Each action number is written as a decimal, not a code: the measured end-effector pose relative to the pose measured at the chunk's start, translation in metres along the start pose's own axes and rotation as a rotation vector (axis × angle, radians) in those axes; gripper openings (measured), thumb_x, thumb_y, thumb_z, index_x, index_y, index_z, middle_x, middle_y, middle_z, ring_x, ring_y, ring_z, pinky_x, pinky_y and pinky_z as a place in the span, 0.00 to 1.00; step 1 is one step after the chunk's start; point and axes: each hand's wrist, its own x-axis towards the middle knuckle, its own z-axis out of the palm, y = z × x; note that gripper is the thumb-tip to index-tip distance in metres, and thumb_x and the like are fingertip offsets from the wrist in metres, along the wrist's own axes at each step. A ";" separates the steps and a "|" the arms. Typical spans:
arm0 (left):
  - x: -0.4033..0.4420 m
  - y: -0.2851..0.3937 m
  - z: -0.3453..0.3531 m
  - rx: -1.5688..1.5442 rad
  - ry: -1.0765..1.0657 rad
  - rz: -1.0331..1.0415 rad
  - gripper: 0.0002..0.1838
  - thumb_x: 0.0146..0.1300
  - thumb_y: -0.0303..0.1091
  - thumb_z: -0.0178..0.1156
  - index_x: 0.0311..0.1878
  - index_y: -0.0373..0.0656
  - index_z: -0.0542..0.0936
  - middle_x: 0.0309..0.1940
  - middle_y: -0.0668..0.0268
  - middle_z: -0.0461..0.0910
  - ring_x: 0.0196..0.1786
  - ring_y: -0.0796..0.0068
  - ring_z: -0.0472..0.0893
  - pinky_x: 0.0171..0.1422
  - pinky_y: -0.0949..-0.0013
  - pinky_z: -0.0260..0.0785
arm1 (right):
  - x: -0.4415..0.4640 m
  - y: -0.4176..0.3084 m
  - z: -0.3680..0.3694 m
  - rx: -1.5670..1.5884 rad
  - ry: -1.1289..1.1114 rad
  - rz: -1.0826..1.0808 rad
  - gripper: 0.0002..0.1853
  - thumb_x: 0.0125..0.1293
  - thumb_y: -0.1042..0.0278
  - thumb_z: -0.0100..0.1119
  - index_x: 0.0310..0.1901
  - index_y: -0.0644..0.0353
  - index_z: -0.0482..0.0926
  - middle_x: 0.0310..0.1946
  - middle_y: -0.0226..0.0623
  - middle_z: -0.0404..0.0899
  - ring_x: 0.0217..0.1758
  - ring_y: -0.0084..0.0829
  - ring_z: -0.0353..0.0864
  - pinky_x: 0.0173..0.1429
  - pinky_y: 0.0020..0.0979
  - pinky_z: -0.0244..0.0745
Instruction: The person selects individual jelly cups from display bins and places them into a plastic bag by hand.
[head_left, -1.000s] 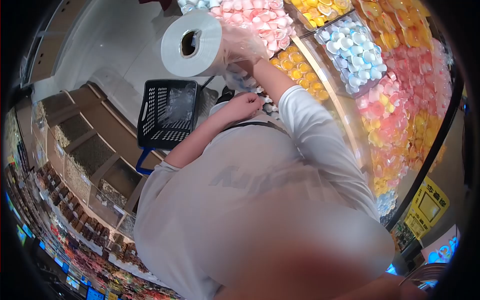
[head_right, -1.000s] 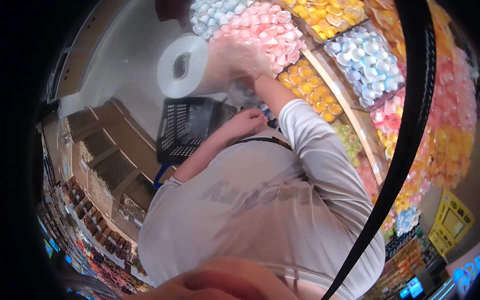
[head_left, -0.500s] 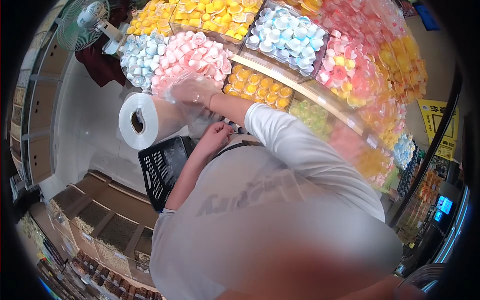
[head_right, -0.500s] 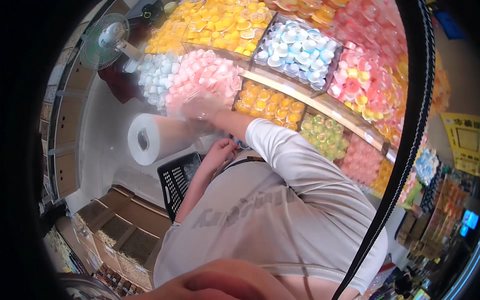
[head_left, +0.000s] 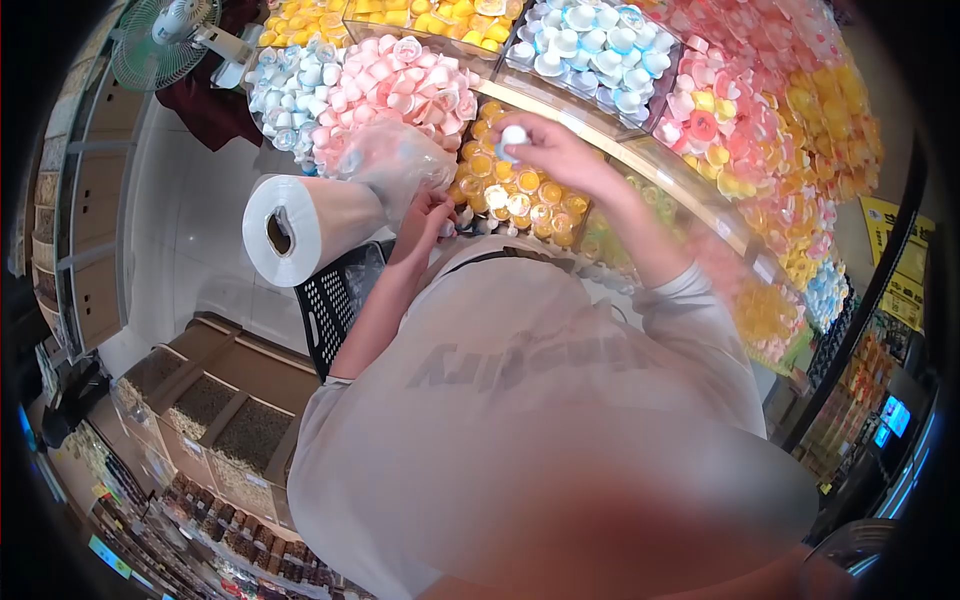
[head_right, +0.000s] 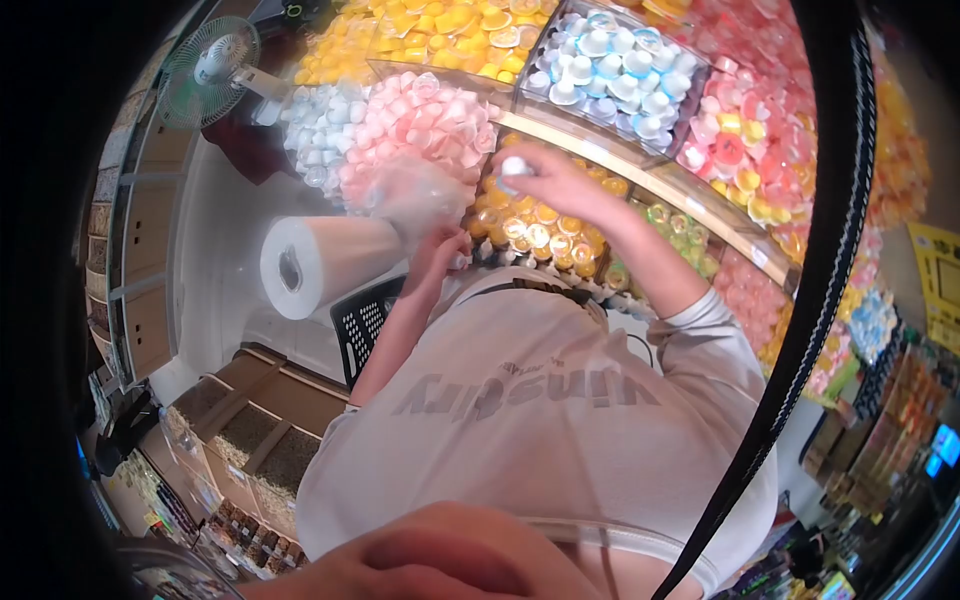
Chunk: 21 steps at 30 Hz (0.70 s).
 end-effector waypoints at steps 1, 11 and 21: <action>0.001 0.001 -0.003 -0.016 0.043 0.008 0.05 0.65 0.35 0.55 0.40 0.46 0.73 0.26 0.71 0.75 0.24 0.84 0.72 0.27 0.80 0.60 | 0.006 -0.005 -0.024 -0.030 0.074 -0.078 0.14 0.68 0.65 0.57 0.50 0.62 0.73 0.40 0.34 0.79 0.40 0.22 0.78 0.44 0.25 0.75; 0.009 -0.004 0.001 -0.065 -0.024 0.018 0.06 0.67 0.38 0.54 0.39 0.46 0.73 0.26 0.70 0.76 0.24 0.83 0.74 0.29 0.79 0.62 | 0.113 -0.055 -0.190 -0.958 0.872 -0.437 0.15 0.53 0.62 0.68 0.31 0.64 0.74 0.24 0.41 0.72 0.29 0.34 0.72 0.35 0.36 0.67; -0.001 0.007 -0.003 -0.093 -0.034 -0.008 0.07 0.68 0.38 0.54 0.38 0.46 0.73 0.26 0.71 0.76 0.26 0.85 0.73 0.31 0.79 0.63 | 0.154 -0.025 -0.224 -1.293 0.661 0.071 0.22 0.49 0.51 0.70 0.43 0.54 0.84 0.39 0.45 0.84 0.45 0.44 0.82 0.52 0.40 0.75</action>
